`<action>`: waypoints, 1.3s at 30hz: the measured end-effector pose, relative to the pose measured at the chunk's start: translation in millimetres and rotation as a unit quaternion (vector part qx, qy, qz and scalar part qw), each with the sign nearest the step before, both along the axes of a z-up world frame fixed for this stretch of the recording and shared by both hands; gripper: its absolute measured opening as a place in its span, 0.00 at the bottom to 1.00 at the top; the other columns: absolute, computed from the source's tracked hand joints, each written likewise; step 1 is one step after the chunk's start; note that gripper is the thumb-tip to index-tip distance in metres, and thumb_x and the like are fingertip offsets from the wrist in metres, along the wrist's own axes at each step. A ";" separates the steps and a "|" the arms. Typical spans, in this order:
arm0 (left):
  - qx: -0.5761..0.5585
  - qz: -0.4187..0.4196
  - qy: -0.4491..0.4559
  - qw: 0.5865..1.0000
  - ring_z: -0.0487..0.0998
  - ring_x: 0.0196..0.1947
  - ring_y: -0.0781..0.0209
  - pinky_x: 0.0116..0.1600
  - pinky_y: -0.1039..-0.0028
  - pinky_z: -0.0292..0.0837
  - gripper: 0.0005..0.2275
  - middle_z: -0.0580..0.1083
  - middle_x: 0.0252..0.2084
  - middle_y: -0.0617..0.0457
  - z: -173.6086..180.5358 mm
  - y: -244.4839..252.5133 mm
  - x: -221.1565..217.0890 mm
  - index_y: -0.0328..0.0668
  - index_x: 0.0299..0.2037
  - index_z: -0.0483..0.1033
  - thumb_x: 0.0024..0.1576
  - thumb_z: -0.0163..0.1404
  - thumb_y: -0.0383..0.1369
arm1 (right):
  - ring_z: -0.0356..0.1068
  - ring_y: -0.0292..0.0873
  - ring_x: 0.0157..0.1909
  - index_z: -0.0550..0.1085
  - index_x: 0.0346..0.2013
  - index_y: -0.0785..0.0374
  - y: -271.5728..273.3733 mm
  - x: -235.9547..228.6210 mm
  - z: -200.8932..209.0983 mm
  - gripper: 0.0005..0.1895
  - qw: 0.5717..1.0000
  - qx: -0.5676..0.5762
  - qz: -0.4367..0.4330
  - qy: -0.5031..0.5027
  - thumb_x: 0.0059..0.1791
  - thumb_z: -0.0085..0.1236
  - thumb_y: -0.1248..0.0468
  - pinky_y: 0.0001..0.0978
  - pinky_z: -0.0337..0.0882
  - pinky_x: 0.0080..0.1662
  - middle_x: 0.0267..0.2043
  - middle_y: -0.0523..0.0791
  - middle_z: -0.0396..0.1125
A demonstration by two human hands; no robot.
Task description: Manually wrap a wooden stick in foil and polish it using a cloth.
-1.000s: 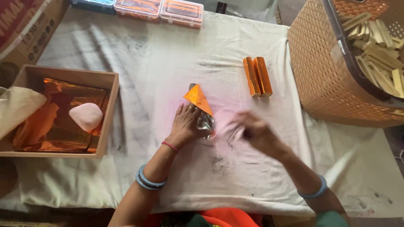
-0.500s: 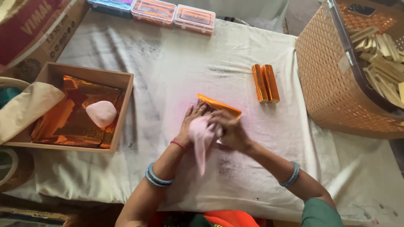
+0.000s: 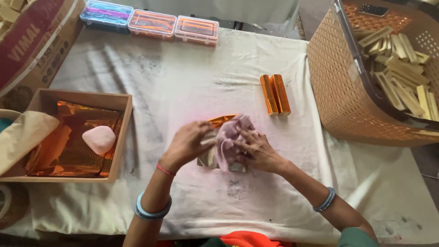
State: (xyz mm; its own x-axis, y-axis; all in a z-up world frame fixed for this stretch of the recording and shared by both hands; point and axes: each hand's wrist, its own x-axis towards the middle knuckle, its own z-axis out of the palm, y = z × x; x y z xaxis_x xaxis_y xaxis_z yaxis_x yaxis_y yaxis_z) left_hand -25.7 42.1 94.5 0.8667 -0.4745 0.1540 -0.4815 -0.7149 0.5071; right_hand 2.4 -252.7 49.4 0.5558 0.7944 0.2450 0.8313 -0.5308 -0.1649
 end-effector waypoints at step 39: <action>-0.655 0.079 0.317 0.681 0.79 0.35 0.63 0.40 0.74 0.76 0.17 0.79 0.39 0.47 -88.7 -128.6 95.3 0.32 0.54 0.76 0.68 0.41 0.39 | 0.73 0.48 0.55 0.74 0.61 0.54 -290.5 139.4 254.8 0.23 0.854 -0.055 -0.515 0.056 0.54 0.58 0.50 0.47 0.70 0.62 0.58 0.48 0.73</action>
